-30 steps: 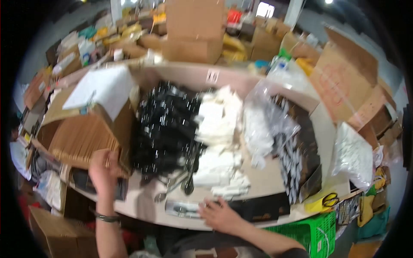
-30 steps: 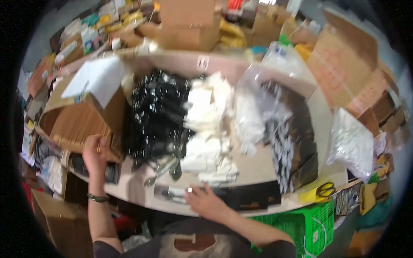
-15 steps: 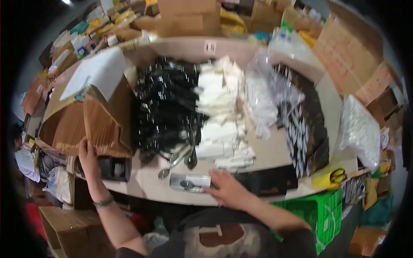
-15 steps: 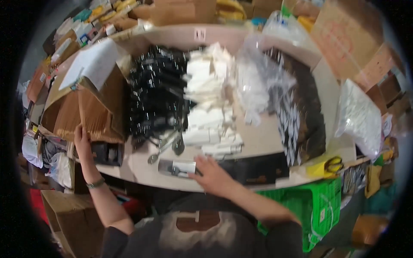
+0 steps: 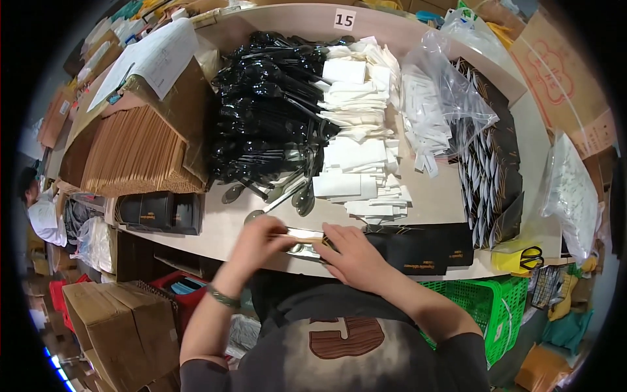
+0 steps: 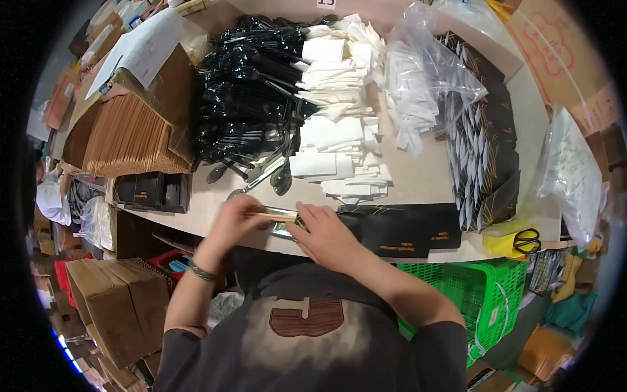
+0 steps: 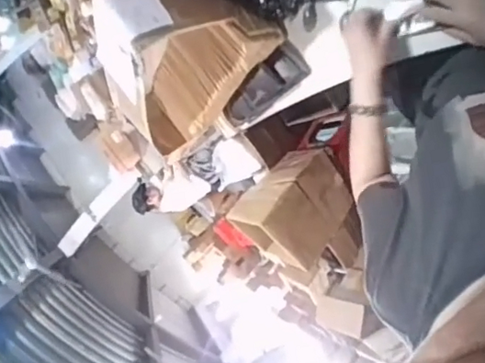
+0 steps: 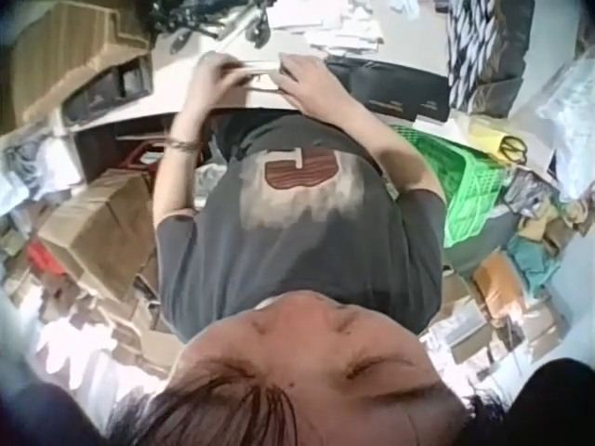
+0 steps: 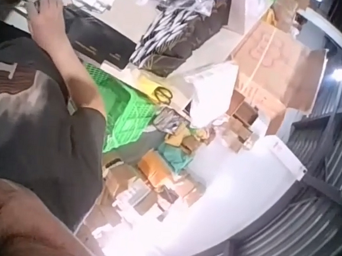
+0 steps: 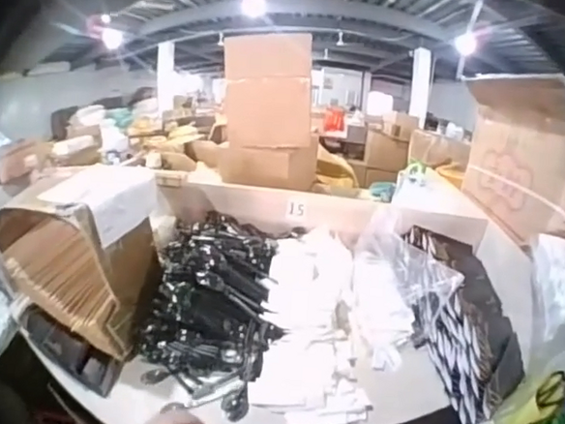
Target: Packaging plastic cutlery into individual plastic sleeves at a factory workstation.
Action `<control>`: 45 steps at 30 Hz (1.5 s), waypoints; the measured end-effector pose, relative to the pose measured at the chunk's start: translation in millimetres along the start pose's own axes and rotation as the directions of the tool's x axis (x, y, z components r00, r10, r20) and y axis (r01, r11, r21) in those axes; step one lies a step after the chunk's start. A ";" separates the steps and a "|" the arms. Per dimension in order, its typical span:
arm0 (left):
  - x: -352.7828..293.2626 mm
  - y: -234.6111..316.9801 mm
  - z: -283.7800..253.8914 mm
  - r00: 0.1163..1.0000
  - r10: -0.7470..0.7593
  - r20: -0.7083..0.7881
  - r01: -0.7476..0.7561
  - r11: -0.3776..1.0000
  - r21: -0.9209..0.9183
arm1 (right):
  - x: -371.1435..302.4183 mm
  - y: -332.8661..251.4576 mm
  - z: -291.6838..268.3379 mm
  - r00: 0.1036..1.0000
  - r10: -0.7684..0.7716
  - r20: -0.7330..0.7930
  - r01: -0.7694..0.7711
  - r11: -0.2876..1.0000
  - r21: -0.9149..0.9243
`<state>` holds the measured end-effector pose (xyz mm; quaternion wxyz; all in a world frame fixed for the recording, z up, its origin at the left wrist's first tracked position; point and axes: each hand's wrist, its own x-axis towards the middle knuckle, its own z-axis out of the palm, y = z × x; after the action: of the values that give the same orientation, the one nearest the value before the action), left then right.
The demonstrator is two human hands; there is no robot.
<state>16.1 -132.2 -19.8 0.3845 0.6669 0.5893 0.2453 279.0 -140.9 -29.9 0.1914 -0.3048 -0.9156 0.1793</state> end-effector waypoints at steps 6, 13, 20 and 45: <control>7.4 22.0 42.5 0.979 -0.116 -0.169 0.131 0.988 0.079 | -3.5 1.7 -8.2 0.981 0.195 0.005 -0.194 0.978 -0.071; -15.3 60.8 29.7 0.975 0.222 0.001 -0.214 0.940 0.265 | -6.0 10.5 -26.4 0.994 0.100 -0.052 -0.100 0.995 -0.012; 18.7 46.4 19.8 0.925 0.376 -0.059 -0.274 0.765 0.583 | 15.8 57.5 -114.0 0.991 -0.123 -0.054 0.116 0.986 -0.117; -21.3 28.2 34.2 0.978 0.073 0.196 -0.131 0.943 0.306 | -22.9 31.5 -35.2 0.753 0.656 0.054 -0.655 0.755 -0.033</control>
<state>55.7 -160.9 -14.5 0.3113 0.7692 0.5480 0.1053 327.6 -124.2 -19.1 0.0863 -0.6013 -0.7576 0.2388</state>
